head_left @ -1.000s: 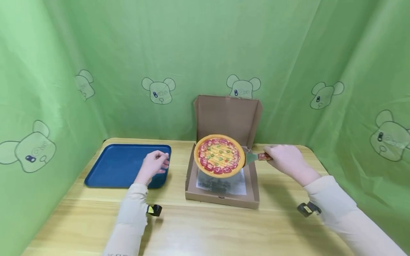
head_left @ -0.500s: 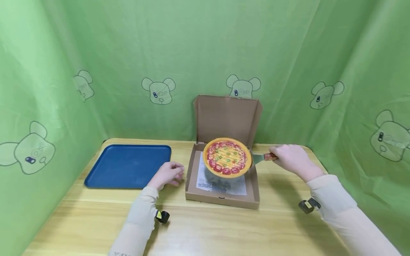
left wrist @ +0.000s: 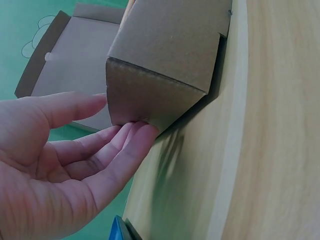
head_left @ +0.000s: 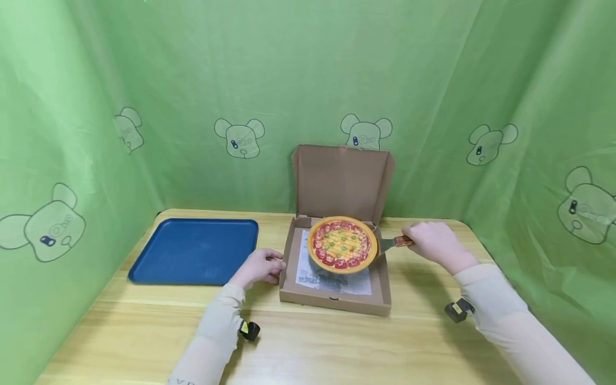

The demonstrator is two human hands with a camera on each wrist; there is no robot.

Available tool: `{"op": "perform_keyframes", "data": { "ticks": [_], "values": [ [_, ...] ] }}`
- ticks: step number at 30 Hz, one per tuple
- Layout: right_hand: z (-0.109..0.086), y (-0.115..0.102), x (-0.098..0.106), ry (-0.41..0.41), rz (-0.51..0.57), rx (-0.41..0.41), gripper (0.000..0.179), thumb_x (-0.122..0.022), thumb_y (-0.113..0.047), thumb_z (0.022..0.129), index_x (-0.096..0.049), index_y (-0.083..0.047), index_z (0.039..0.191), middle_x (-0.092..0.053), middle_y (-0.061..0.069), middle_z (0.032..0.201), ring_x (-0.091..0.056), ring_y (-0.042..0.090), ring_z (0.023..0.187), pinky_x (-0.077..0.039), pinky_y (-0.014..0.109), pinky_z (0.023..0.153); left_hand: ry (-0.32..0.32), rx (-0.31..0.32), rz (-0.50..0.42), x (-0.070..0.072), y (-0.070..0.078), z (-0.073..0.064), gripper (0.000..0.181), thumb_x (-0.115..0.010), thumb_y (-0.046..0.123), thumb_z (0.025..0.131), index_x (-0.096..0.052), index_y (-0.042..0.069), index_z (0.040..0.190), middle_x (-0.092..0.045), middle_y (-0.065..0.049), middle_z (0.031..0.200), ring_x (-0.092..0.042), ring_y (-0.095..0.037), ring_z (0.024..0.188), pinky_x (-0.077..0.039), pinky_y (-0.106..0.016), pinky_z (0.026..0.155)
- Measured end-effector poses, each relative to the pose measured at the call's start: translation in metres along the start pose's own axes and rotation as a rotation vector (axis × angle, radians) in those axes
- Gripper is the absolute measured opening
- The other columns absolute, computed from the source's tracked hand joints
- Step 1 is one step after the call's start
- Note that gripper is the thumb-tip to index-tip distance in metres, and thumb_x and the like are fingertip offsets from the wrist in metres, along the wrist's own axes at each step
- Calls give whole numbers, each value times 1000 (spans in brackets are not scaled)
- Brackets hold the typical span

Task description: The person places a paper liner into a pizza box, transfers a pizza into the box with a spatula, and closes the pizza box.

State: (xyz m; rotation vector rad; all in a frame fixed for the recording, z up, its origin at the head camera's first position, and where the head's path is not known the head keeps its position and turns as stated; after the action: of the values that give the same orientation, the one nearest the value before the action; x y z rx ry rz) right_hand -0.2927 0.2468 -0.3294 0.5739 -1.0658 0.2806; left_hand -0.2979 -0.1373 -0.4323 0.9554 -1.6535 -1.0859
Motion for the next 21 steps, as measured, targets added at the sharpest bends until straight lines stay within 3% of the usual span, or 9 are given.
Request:
{"op": "perform_keyframes", "data": {
  "ticks": [5,12,21],
  "values": [
    [4,-5,-3,20,-8,20,30,-78,-15,77,-51,-17,64,-55,-3,56,-48,16,46,-41,36,41,10,-10,2,-1,0,-1,36,-62,-1,90,-56,-10,125,-65,-21,103,-67,-22,82,-62,-36,70],
    [12,-9,-6,-51,1,18,27,-77,-13,76,-53,-17,64,-60,-1,60,-51,16,49,-45,35,43,2,-9,-10,-1,-1,0,37,-63,-2,90,-56,-9,126,-63,-18,100,-68,-21,79,-62,-35,69],
    [22,-16,-5,-71,7,46,30,-76,-8,73,-50,-17,61,-59,-2,58,-50,16,48,-44,36,42,-2,-7,-12,-1,0,-1,37,-63,-1,90,-56,-8,126,-63,-19,101,-69,-26,83,-62,-37,70]
  ]
}}
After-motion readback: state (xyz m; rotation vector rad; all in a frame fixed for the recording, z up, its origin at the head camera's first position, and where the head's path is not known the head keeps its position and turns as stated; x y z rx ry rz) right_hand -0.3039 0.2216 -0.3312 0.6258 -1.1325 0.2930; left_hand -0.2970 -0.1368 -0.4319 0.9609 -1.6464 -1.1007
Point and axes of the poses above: each hand's wrist, its own z-axis towards the middle knuckle, its own x-axis out of the back of the hand, y = z × x, the point moved 4 cm from there along z, towards the middle knuckle
